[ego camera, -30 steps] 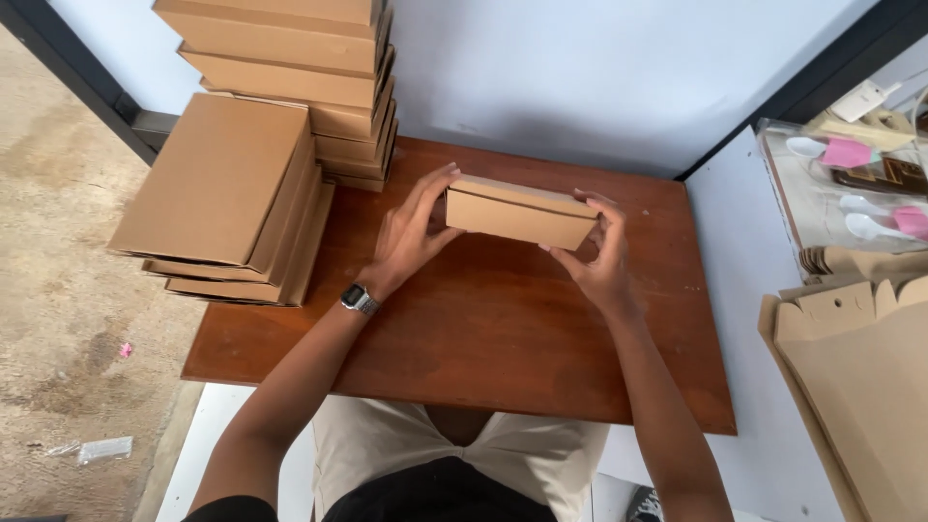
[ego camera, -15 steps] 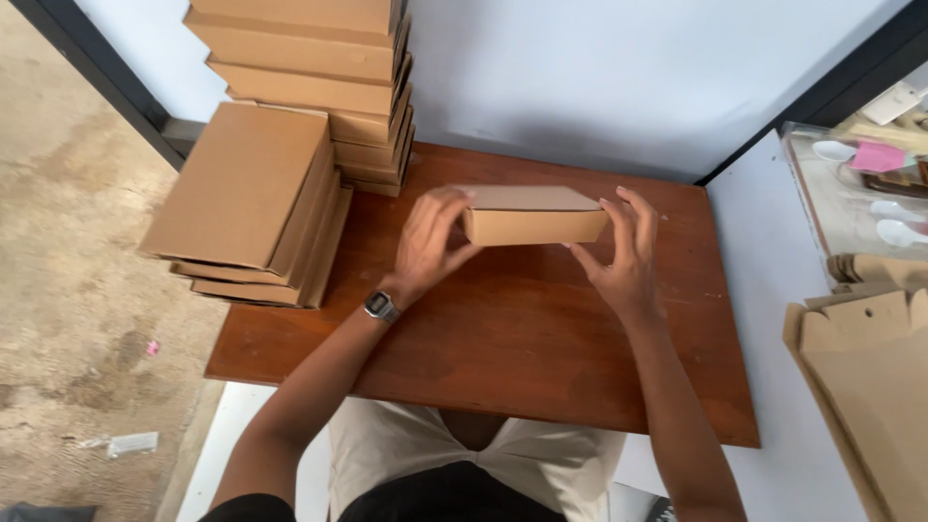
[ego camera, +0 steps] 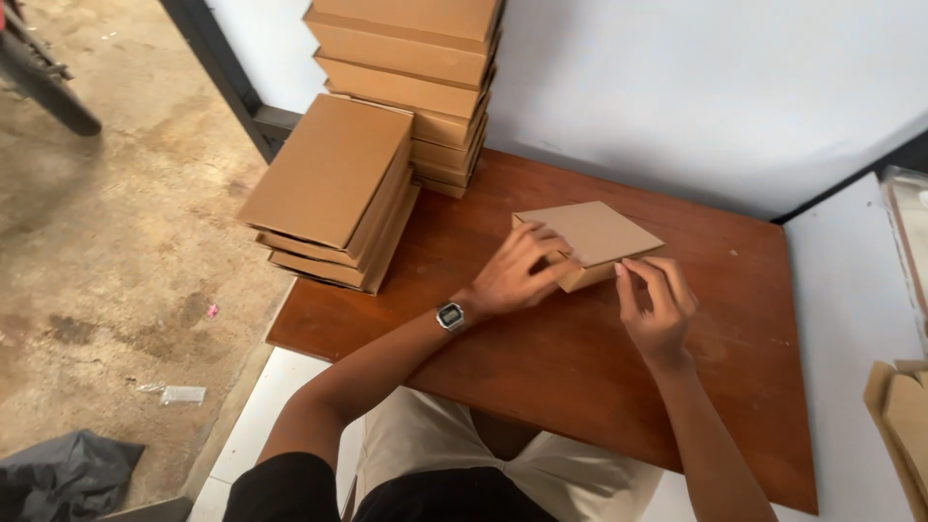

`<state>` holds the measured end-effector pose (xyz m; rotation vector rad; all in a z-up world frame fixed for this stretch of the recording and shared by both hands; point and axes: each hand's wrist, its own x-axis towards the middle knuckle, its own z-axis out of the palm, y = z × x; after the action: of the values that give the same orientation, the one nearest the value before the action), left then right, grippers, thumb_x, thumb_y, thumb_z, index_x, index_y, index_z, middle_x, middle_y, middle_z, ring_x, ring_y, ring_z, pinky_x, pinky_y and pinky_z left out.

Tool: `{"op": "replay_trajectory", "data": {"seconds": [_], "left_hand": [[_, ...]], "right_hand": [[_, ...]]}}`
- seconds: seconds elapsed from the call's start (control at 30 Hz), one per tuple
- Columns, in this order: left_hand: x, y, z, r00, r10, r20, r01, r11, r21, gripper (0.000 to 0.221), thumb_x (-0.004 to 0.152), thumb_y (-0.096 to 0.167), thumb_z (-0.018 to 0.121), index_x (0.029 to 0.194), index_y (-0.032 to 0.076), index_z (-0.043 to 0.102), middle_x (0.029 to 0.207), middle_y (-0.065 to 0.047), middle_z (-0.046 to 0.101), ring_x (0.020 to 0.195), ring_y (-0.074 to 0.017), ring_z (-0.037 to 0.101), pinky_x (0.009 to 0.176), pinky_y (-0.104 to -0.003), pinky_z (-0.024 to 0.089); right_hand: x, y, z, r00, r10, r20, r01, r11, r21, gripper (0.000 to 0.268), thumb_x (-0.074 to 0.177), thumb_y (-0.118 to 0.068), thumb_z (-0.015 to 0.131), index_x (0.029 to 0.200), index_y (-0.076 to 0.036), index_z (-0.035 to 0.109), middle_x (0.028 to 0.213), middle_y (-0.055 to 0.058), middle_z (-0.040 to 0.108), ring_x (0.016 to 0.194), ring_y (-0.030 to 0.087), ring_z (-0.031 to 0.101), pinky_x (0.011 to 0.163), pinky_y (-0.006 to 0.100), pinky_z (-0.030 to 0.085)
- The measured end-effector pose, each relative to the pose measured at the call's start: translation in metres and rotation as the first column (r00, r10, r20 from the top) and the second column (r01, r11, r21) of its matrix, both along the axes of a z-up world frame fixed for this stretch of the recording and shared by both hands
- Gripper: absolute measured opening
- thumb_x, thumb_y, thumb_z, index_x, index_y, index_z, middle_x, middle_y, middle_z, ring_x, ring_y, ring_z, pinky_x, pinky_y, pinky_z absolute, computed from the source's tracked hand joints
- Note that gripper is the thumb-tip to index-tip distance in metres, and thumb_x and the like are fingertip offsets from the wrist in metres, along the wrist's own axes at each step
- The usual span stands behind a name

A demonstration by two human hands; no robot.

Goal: Assembling cardboard food boxes by folding along pre-scored lines and tucking tabs into slots.

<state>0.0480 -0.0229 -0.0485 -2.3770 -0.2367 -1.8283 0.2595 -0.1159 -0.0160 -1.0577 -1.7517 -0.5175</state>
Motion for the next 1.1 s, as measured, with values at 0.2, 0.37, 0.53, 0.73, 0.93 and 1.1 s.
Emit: {"op": "replay_trajectory", "data": {"seconds": [0.2, 0.37, 0.53, 0.73, 0.93, 1.1], "left_hand": [[0.007, -0.011, 0.011, 0.998, -0.001, 0.057, -0.001, 0.999, 0.048, 0.018, 0.099, 0.009, 0.066, 0.116, 0.011, 0.070, 0.115, -0.013, 0.063, 0.105, -0.0339, 0.065, 0.099, -0.055, 0.053], [0.011, -0.010, 0.001, 0.997, -0.036, 0.066, 0.033, 0.998, 0.046, 0.015, 0.099, 0.008, 0.065, 0.112, 0.009, 0.071, 0.112, -0.014, 0.064, 0.103, -0.0355, 0.066, 0.101, -0.059, 0.054], [-0.001, -0.001, 0.000, 0.994, -0.079, 0.070, 0.082, 0.995, -0.053, 0.030, 0.084, 0.002, 0.078, 0.112, 0.004, 0.069, 0.113, -0.016, 0.064, 0.103, -0.0389, 0.066, 0.104, -0.063, 0.051], [-0.011, -0.006, 0.016, 0.987, -0.151, 0.060, 0.159, 0.972, -0.174, 0.045, 0.076, -0.004, 0.084, 0.117, -0.002, 0.066, 0.115, -0.021, 0.062, 0.106, -0.0430, 0.065, 0.104, -0.065, 0.050], [-0.015, -0.007, 0.019, 0.983, -0.149, 0.111, 0.178, 0.926, -0.334, 0.053, 0.074, -0.004, 0.088, 0.121, -0.004, 0.065, 0.117, -0.020, 0.059, 0.110, -0.0434, 0.063, 0.103, -0.064, 0.050], [-0.019, -0.003, 0.024, 0.969, -0.169, 0.178, 0.232, 0.870, -0.435, 0.058, 0.078, 0.002, 0.089, 0.127, -0.006, 0.058, 0.122, -0.019, 0.055, 0.118, -0.0441, 0.059, 0.106, -0.062, 0.047]], "right_hand": [[-0.012, -0.003, 0.003, 1.000, 0.016, -0.018, -0.016, 1.000, -0.021, 0.009, 0.096, -0.004, 0.081, 0.100, -0.001, 0.074, 0.092, 0.003, 0.068, 0.074, 0.020, 0.068, 0.062, 0.030, 0.059], [-0.005, 0.002, 0.006, 0.989, 0.061, -0.133, -0.061, 0.998, 0.007, 0.003, 0.101, 0.007, 0.074, 0.101, 0.004, 0.072, 0.089, 0.008, 0.065, 0.075, 0.027, 0.068, 0.064, 0.035, 0.059], [0.002, 0.003, 0.015, 0.987, 0.017, -0.160, -0.016, 1.000, 0.012, 0.004, 0.103, 0.007, 0.073, 0.101, 0.005, 0.070, 0.091, 0.011, 0.064, 0.078, 0.030, 0.068, 0.064, 0.038, 0.059], [0.018, 0.005, 0.018, 0.974, -0.078, -0.213, 0.081, 0.997, 0.005, 0.006, 0.101, 0.006, 0.075, 0.100, 0.002, 0.070, 0.090, 0.010, 0.063, 0.072, 0.027, 0.064, 0.059, 0.035, 0.055], [0.028, 0.007, 0.023, 0.955, -0.098, -0.281, 0.101, 0.995, -0.005, 0.005, 0.099, 0.005, 0.075, 0.101, 0.002, 0.072, 0.089, 0.010, 0.064, 0.069, 0.026, 0.062, 0.056, 0.034, 0.053], [0.030, 0.004, 0.025, 0.899, -0.040, -0.436, 0.005, 0.997, -0.081, 0.007, 0.105, -0.002, 0.066, 0.109, 0.001, 0.071, 0.100, 0.015, 0.066, 0.074, 0.029, 0.067, 0.062, 0.038, 0.055]]}}
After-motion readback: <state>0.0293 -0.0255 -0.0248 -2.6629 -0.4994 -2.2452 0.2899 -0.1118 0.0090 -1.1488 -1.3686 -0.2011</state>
